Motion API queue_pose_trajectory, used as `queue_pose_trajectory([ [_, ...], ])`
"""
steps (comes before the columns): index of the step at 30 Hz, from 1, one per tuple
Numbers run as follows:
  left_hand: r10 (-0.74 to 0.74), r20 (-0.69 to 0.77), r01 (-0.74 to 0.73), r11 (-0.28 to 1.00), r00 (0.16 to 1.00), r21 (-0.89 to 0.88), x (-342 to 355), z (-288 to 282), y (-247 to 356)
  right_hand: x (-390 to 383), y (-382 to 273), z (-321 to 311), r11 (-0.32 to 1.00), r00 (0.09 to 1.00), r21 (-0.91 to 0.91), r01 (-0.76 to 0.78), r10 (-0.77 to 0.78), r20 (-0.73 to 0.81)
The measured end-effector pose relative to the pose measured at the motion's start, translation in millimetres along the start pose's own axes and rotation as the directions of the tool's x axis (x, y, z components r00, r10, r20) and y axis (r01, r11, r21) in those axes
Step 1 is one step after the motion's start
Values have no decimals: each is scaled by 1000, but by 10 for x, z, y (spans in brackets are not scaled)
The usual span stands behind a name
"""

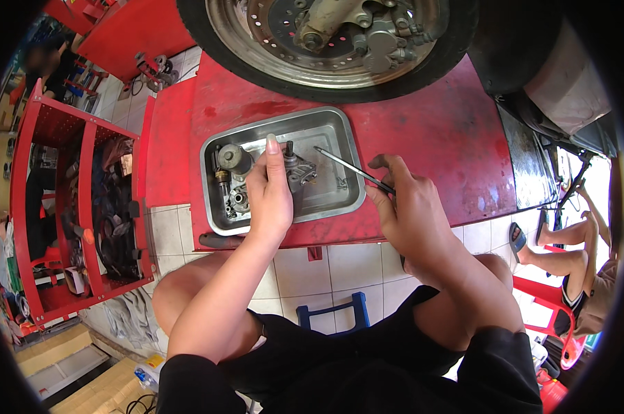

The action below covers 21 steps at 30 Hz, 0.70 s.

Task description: The person sits on a low stool in a workshop and uses a screwdriver to disassemble a motorcycle starter motor placed in a metal tray. They remove screws and internal components, placing them into the tray, while another person sits nearby.

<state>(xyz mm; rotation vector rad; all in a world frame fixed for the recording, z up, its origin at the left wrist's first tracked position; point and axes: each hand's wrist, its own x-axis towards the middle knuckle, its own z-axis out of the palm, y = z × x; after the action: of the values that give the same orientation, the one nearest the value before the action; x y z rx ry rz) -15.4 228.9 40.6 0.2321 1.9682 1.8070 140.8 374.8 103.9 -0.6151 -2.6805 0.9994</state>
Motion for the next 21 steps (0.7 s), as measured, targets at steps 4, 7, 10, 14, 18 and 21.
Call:
queue_pose_trajectory([
  [4, -137, -23, 134, 986, 990, -94, 39, -9, 25, 71, 40, -74, 827, 965, 524, -202, 78, 249],
  [7, -289, 59, 295, 930, 955, -220, -17, -23, 191, 140, -11, -195, 308, 852, 802, -512, 59, 521],
  [10, -352, 80, 360, 892, 933, -274, -36, -3, 217, 135, 84, -286, -60, 842, 855, -515, -226, 491],
  [14, -466, 122, 479, 813, 876, -333, -50, -17, 188, 16, -99, -312, 500, 938, 814, -297, -6, 346],
  [18, -568, 150, 577, 723, 809, -380, -83, 39, 159, -48, -64, -183, 769, 992, 636, -66, -21, 128],
  [21, -581, 161, 594, 712, 798, -375, -103, 50, 120, -12, -89, -191, 904, 964, 345, 254, -264, -18],
])
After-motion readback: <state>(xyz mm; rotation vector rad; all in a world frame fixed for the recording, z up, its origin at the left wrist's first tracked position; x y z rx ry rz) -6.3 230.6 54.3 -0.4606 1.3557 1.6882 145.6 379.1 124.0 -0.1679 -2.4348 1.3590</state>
